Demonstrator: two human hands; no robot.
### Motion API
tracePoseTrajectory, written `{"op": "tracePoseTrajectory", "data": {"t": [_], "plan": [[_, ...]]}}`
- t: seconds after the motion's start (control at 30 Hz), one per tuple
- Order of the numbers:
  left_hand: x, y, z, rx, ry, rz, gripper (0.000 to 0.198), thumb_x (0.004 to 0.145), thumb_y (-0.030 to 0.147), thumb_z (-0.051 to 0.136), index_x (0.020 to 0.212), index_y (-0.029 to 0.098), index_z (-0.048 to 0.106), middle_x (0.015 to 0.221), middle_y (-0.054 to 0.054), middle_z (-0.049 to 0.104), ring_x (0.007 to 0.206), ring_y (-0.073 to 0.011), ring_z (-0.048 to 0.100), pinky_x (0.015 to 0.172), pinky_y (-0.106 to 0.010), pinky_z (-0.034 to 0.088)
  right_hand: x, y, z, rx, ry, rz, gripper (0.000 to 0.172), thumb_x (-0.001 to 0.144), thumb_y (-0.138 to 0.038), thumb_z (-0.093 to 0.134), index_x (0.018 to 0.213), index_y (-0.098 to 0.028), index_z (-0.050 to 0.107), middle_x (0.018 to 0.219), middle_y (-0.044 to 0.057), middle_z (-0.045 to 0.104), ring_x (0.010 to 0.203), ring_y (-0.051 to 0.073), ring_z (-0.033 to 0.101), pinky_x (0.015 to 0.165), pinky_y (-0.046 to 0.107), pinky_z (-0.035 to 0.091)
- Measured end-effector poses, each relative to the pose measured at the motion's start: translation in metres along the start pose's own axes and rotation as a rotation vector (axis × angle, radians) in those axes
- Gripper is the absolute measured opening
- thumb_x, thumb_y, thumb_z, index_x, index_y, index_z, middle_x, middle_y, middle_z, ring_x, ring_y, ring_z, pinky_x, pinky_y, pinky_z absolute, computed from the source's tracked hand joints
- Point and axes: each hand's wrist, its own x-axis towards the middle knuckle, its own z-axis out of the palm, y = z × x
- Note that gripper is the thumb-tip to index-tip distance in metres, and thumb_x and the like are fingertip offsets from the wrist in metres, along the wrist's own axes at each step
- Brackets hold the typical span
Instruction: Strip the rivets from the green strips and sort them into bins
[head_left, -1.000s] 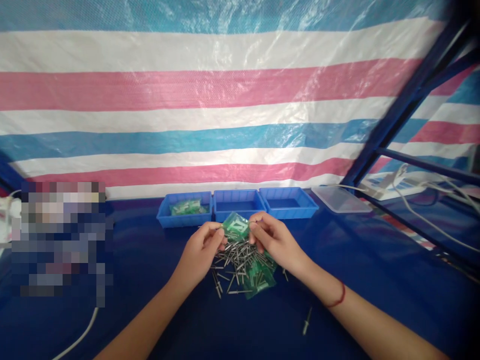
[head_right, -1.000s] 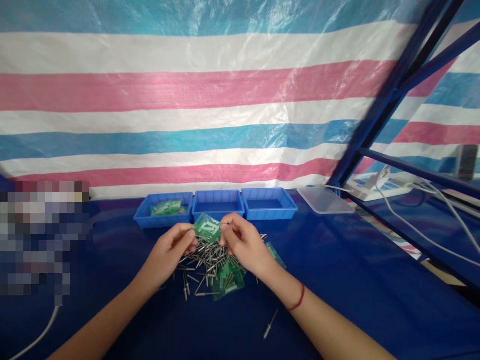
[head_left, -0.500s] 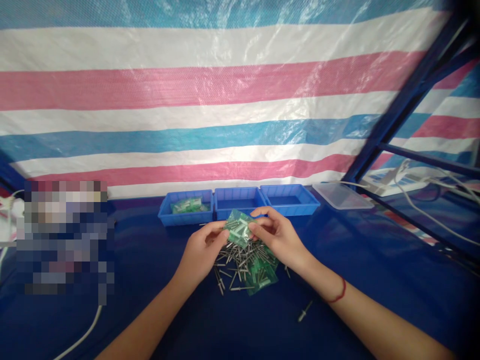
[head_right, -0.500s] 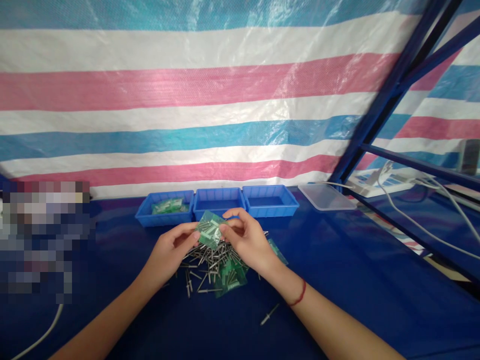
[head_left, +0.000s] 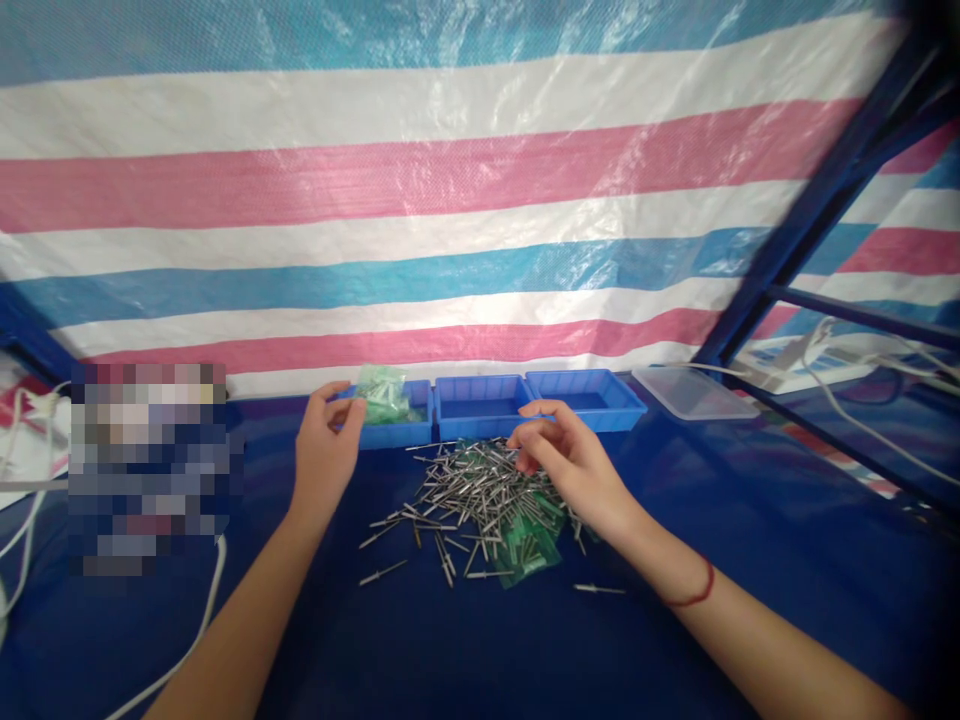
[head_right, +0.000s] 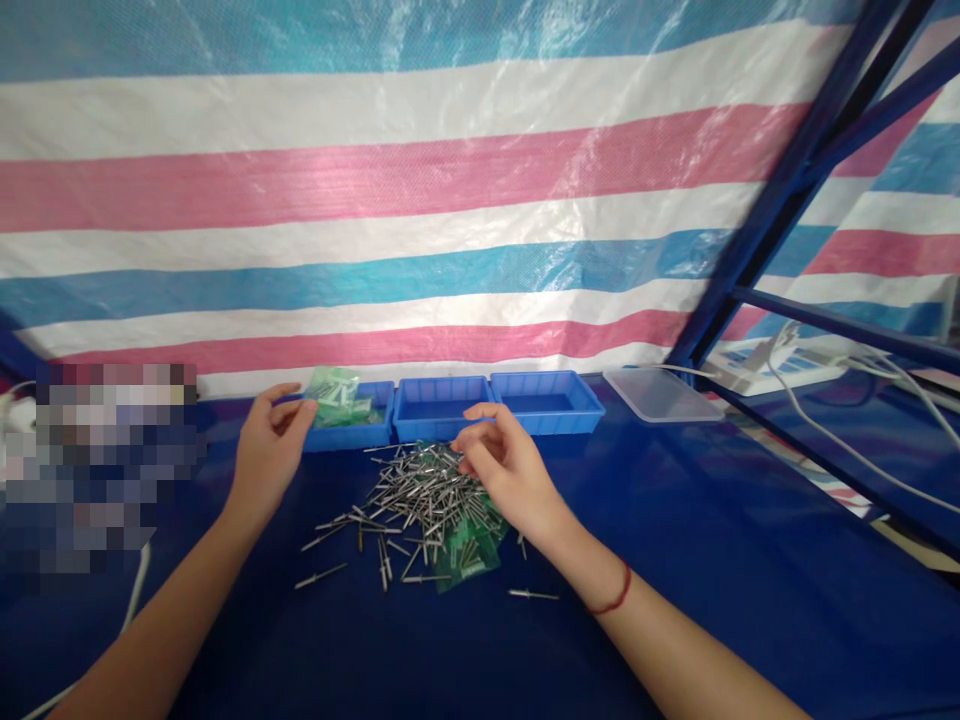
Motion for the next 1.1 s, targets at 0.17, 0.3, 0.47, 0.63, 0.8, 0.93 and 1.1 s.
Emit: {"op": "tracePoseTrajectory", "data": {"t": [0.17,0.3,0.47,0.63,0.8,0.93,1.1], "plan": [[0.002,-0.005,0.007,0.415,-0.137,0.2,0.03,0.089,0.037,0.046,0.105,0.02,0.064,0.1,-0.008,0.07,0.093,-0.0218,0.063,0.088,-0.035,0.043,-0.005,-0.007,0.003,-0.127,-0.013,-0.048,0.025,0.085,-0.034,0.055,0.105,-0.022,0.045,0.079,-0.001,0.059,0.059,0.012,0.056,0.059,0.027,0.047],[-0.009,0.004,0.017,0.558,-0.244,0.296,0.027,0.089,0.037,0.048,0.096,0.025,0.07,0.106,-0.006,0.07,0.109,-0.029,0.053,0.097,-0.049,0.031,-0.021,-0.029,-0.008,-0.334,-0.039,-0.124,0.021,0.088,-0.034,0.053,0.105,-0.023,0.05,0.085,0.002,0.06,0.064,0.014,0.056,0.058,0.027,0.046],[-0.014,0.007,0.017,0.725,-0.202,0.415,0.035,0.094,0.036,0.04,0.098,0.024,0.072,0.126,-0.008,0.057,0.121,-0.0318,0.039,0.097,-0.051,0.032,-0.067,-0.05,-0.046,-0.675,-0.178,-0.106,0.011,0.089,-0.03,0.051,0.088,-0.024,0.061,0.079,0.002,0.063,0.063,0.014,0.057,0.055,0.025,0.046],[-0.021,0.023,0.017,0.615,-0.273,0.54,0.032,0.093,0.033,0.042,0.11,0.024,0.067,0.123,-0.009,0.056,0.118,-0.0297,0.041,0.1,-0.047,0.034,-0.114,-0.028,-0.068,-0.869,-0.402,-0.086,0.029,0.087,-0.023,0.055,0.113,-0.032,0.064,0.109,0.006,0.065,0.088,0.019,0.066,0.075,0.026,0.054],[-0.038,0.043,0.006,0.515,-0.651,0.553,0.04,0.092,0.043,0.042,0.126,0.027,0.057,0.133,-0.008,0.05,0.124,-0.0283,0.041,0.106,-0.046,0.032,-0.12,-0.009,-0.058,-0.926,-0.34,-0.106,0.029,0.092,-0.018,0.043,0.108,-0.028,0.065,0.103,0.006,0.067,0.089,0.018,0.067,0.078,0.026,0.055],[-0.057,0.045,-0.01,0.55,-0.9,0.359,0.072,0.078,0.066,0.051,0.14,0.034,0.038,0.149,-0.01,0.032,0.133,-0.0379,0.032,0.102,-0.054,0.034,-0.113,-0.008,-0.043,-1.073,-0.327,-0.238,0.028,0.092,-0.014,0.041,0.105,-0.022,0.064,0.096,0.008,0.067,0.082,0.019,0.066,0.074,0.03,0.055],[-0.083,0.028,-0.017,0.65,-0.929,0.336,0.09,0.066,0.077,0.054,0.144,0.039,0.027,0.154,-0.011,0.02,0.138,-0.0484,0.011,0.099,-0.074,0.014,-0.106,-0.007,-0.023,-1.236,-0.403,-0.36,0.02,0.092,-0.014,0.045,0.095,-0.019,0.064,0.084,0.007,0.065,0.076,0.02,0.063,0.071,0.032,0.053]]}}
